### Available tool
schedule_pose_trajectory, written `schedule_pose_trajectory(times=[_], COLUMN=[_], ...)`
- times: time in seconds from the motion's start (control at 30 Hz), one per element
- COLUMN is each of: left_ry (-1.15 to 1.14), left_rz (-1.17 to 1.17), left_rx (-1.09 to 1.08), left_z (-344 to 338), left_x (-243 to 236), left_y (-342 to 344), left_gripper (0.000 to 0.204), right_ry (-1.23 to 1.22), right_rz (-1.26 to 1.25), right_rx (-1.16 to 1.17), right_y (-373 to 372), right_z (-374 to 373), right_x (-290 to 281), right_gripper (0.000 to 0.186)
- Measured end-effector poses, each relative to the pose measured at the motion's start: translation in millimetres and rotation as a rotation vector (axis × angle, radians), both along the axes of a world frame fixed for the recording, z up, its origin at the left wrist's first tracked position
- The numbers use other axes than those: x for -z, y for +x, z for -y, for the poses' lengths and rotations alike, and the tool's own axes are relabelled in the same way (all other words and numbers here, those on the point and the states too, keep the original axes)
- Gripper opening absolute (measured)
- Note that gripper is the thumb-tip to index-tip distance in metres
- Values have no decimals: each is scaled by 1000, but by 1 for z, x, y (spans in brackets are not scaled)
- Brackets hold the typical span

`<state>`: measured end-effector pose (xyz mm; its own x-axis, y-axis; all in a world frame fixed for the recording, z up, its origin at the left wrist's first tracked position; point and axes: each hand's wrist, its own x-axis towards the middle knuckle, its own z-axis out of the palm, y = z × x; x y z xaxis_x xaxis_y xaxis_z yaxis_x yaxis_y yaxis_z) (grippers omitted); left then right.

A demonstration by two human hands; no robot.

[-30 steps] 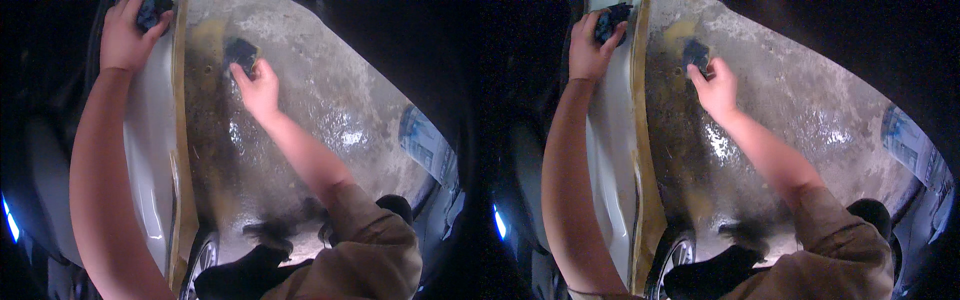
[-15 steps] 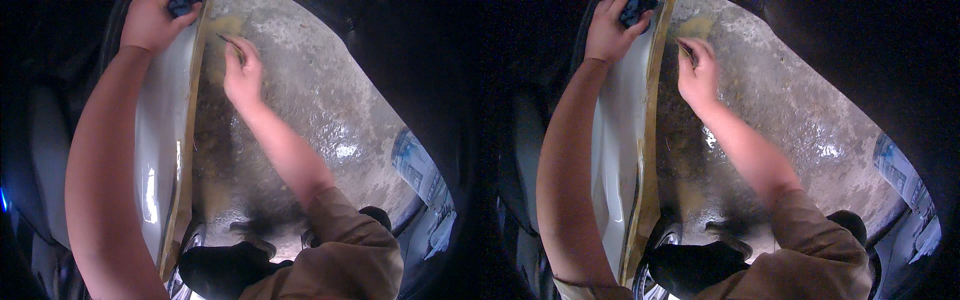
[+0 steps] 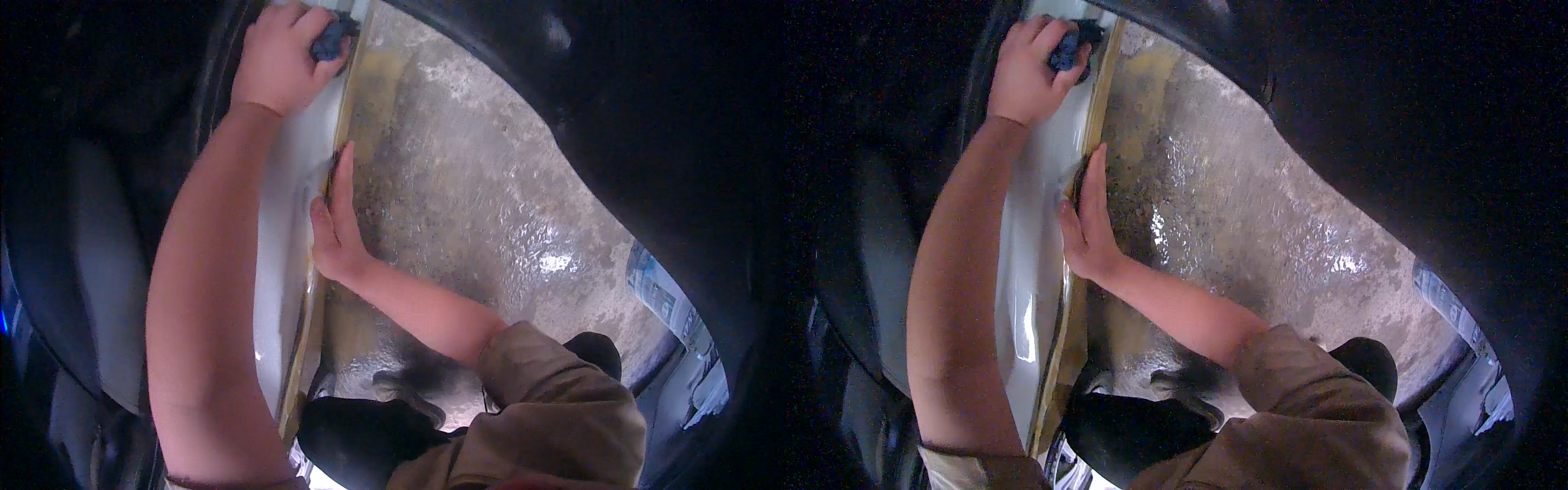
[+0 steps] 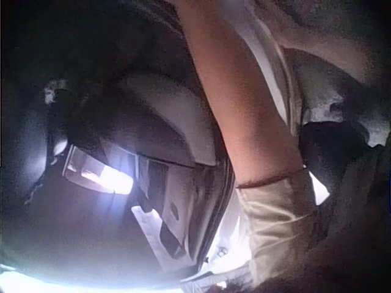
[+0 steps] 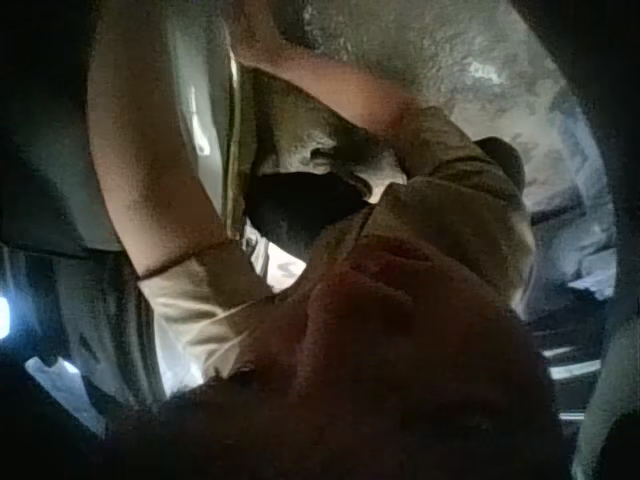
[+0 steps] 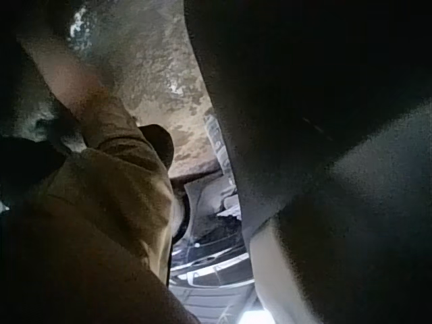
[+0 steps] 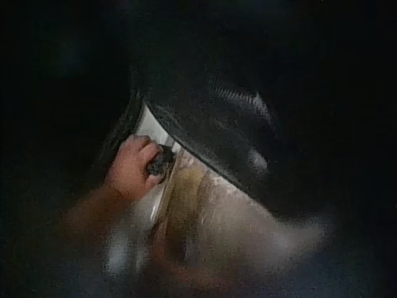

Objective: The person sands the lower side panel of a white car using a sanding block. They repeatedly rub the surface near the wheel arch and periodically dip the block into a bucket of water to wet it before continuing.

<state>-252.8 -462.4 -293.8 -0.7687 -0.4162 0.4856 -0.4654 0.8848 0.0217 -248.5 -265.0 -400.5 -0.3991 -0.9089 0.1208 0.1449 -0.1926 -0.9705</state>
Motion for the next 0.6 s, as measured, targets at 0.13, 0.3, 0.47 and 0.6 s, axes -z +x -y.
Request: schedule_pose_trajectory(times=[0.13,0.3,0.47,0.6], left_ry=[-28,-42,-14,-40], left_rz=[-3,-3,-3,-15], left_rx=[6,-9,-55,-33], left_z=[11,11,3,3], left_x=[8,10,6,6], left_y=[3,0,-4,-4], left_gripper=[36,37,34,32], right_ry=[39,-56,-162,-20], right_rz=[-38,146,-137,-27], right_rx=[63,49,-30,-37], right_y=[-25,-60,-6,-43], right_z=[46,84,1,50], right_x=[-1,-2,5,5], right_gripper=[99,114,112,110])
